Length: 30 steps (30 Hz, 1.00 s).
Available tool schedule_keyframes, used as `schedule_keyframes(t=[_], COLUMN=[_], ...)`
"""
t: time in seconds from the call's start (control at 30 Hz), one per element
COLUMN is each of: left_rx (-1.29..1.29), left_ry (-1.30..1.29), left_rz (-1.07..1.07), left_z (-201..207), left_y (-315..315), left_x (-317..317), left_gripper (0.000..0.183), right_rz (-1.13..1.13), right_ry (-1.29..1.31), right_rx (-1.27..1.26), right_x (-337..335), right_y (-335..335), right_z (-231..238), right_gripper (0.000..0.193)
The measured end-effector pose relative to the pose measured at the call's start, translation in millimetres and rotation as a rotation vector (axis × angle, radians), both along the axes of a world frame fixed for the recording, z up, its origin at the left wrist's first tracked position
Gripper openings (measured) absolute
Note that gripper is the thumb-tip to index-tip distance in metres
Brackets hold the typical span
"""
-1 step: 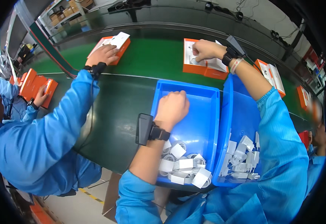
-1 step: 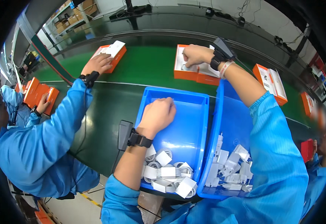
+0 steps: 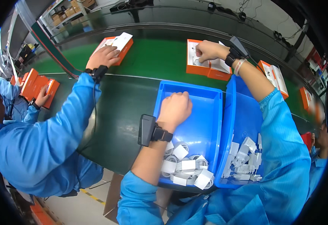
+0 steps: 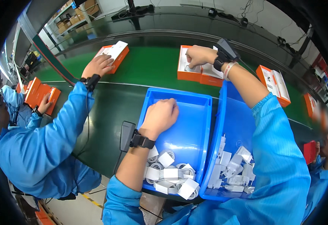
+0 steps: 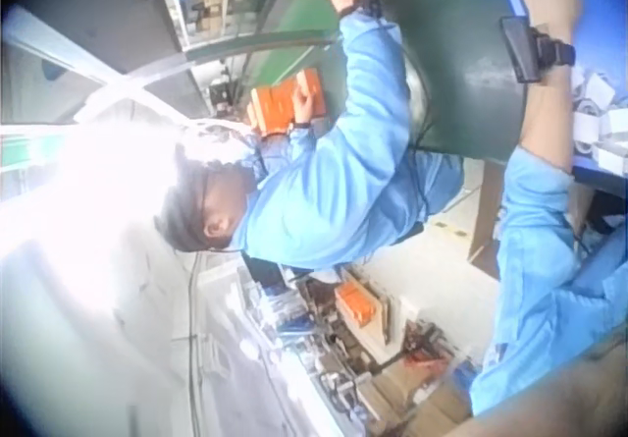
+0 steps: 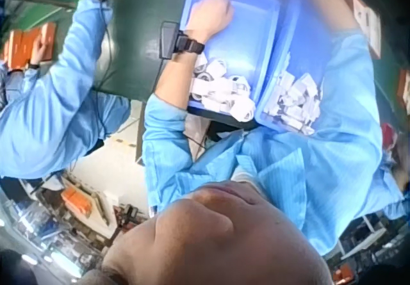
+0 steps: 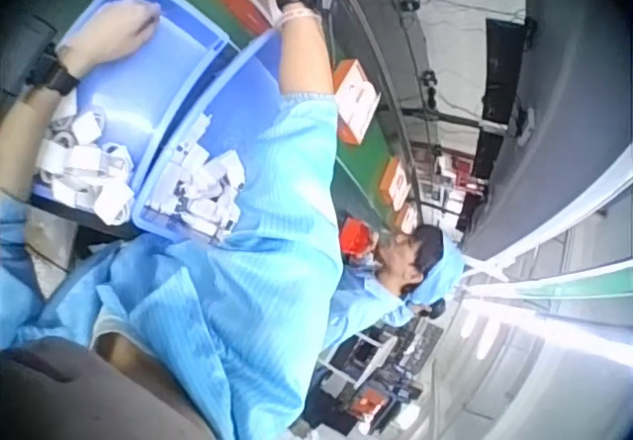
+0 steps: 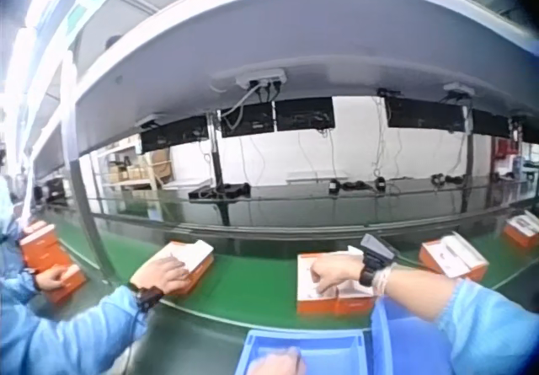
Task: The person is packing power adapters and USB cables into product boxes on an assembly line belt.
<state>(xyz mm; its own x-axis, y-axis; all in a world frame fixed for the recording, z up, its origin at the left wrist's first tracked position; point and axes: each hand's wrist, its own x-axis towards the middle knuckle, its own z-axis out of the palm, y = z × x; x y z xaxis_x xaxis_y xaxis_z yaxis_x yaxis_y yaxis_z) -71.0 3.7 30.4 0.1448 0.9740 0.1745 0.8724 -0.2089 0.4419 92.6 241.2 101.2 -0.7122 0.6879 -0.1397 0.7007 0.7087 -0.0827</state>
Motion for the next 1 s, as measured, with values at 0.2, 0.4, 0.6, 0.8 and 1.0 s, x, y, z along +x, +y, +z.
schedule_keyframes(t=[0.2, 0.4, 0.6, 0.8, 1.0], left_rx=[0.028, 0.035, -0.021, 0.096, 0.170], left_ry=[-0.040, -0.043, -0.028, -0.038, -0.216], left_rz=[-0.015, -0.025, -0.026, 0.024, -0.078], left_z=[-5, -6, 1, 2, 18], left_y=[-1, -2, 1, -10, -61], left_x=[-1, -1, 5, 0, 17], left_gripper=[0.020, 0.020, 0.023, 0.025, 0.016], right_rz=[-0.035, -0.039, -0.056, 0.113, 0.033], right_ry=[-0.024, -0.075, 0.036, 0.345, 0.383], right_rx=[-0.060, -0.059, -0.093, 0.028, 0.042], right_x=[7, 7, 44, 87, 161], right_y=[7, 3, -5, -129, -250], right_z=[-16, -28, -23, 37, 37], right_gripper=[0.036, 0.027, 0.029, 0.025, 0.026])
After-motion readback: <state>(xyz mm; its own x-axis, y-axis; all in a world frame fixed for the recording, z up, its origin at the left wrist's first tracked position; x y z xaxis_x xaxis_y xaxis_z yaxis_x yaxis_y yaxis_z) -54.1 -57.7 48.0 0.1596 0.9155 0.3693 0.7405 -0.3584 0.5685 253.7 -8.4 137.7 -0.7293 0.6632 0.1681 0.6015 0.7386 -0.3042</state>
